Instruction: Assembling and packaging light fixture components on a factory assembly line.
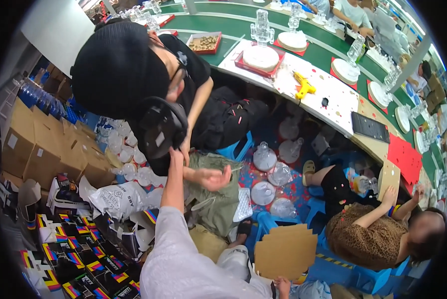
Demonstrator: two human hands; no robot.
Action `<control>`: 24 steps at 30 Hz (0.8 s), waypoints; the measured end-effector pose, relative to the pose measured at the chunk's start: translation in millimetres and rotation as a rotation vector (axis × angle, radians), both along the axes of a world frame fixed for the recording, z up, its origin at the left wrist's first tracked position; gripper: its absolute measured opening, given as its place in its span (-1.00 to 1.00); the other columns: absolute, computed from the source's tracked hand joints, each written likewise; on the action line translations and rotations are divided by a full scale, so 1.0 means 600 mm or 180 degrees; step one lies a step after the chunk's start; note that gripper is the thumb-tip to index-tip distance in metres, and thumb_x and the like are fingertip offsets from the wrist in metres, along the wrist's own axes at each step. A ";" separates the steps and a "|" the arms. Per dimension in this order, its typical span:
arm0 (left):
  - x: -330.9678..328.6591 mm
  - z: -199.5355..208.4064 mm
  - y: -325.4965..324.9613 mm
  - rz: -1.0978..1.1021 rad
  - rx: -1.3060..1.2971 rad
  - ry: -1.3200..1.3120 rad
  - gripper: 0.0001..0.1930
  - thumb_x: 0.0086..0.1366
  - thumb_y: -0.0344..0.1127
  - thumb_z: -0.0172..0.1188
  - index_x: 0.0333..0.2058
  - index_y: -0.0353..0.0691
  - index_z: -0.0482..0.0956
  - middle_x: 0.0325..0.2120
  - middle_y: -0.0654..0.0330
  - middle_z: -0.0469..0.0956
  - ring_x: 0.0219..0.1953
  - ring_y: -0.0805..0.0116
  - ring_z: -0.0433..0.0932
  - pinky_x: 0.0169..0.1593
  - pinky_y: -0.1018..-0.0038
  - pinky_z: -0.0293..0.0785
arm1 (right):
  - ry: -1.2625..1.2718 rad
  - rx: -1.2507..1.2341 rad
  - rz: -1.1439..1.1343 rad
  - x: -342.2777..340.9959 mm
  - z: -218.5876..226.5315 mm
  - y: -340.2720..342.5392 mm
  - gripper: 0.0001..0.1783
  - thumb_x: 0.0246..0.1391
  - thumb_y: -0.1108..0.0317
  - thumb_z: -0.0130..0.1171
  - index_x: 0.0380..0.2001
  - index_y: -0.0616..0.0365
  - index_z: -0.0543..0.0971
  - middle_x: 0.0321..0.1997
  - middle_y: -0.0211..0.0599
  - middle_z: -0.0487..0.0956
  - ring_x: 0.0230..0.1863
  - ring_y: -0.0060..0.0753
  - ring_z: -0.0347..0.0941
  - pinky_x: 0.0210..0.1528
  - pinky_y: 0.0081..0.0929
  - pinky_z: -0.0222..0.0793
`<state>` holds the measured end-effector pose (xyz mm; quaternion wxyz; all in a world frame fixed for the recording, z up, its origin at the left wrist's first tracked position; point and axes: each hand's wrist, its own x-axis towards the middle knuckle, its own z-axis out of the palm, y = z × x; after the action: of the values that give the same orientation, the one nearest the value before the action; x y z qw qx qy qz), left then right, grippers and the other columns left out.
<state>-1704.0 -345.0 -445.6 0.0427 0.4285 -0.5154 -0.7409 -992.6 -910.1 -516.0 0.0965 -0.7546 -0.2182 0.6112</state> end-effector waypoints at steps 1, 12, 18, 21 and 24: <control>-0.006 0.007 0.007 0.0463 -0.0099 -0.0038 -0.10 0.03 -0.25 0.43 0.25 -0.36 0.07 0.16 -0.19 0.33 0.17 -0.03 0.37 0.14 0.17 0.43 | 0.0144 0.0053 -0.0580 -0.005 0.012 0.019 -0.79 0.10 0.32 0.07 -0.29 0.13 0.64 -0.42 -0.22 0.61 -0.45 -0.31 0.48 -0.44 -0.34 0.37; 0.131 0.068 0.065 0.3447 -0.0562 -0.0603 -0.03 0.02 -0.22 0.42 0.26 -0.45 0.00 0.13 -0.25 0.34 0.13 -0.08 0.40 0.11 0.17 0.43 | 0.0495 0.0359 -0.0790 -0.052 0.083 0.110 -0.78 0.24 0.25 0.12 -0.41 0.13 0.60 -0.57 -0.52 0.50 -0.63 -0.69 0.30 -0.61 -0.67 0.17; 0.225 0.075 -0.021 0.4659 -0.0321 -0.0852 -0.16 0.06 -0.20 0.37 0.21 -0.43 0.11 0.07 -0.21 0.39 0.08 -0.06 0.44 0.08 0.17 0.44 | 0.0360 0.0442 -0.0691 -0.091 0.090 0.148 -0.76 0.23 0.24 0.06 -0.21 0.14 0.61 -0.39 -0.33 0.64 -0.45 -0.55 0.52 -0.50 -0.57 0.34; 0.272 0.120 -0.042 0.5185 -0.0064 -0.1180 -0.22 0.08 -0.19 0.35 0.18 -0.42 0.17 0.04 -0.18 0.42 0.05 -0.04 0.46 0.06 0.17 0.45 | -0.0026 0.0017 -0.0516 -0.104 0.105 0.126 -0.73 0.21 0.21 0.09 -0.16 0.13 0.60 -0.30 -0.30 0.66 -0.39 -0.50 0.58 -0.43 -0.51 0.40; 0.259 0.159 -0.058 0.5770 0.0275 -0.1475 -0.28 0.10 -0.18 0.33 0.15 -0.41 0.23 0.02 -0.16 0.44 0.02 -0.03 0.48 0.04 0.17 0.46 | 0.0255 0.0004 -0.0653 -0.098 0.117 0.090 -0.72 0.21 0.24 0.07 -0.13 0.17 0.61 -0.31 -0.29 0.67 -0.39 -0.50 0.59 -0.46 -0.61 0.36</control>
<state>-1548.8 -380.1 -349.9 0.4842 0.8050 0.0475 -0.3395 -1051.1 -855.9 -445.8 0.1677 -0.7479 -0.1361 0.6277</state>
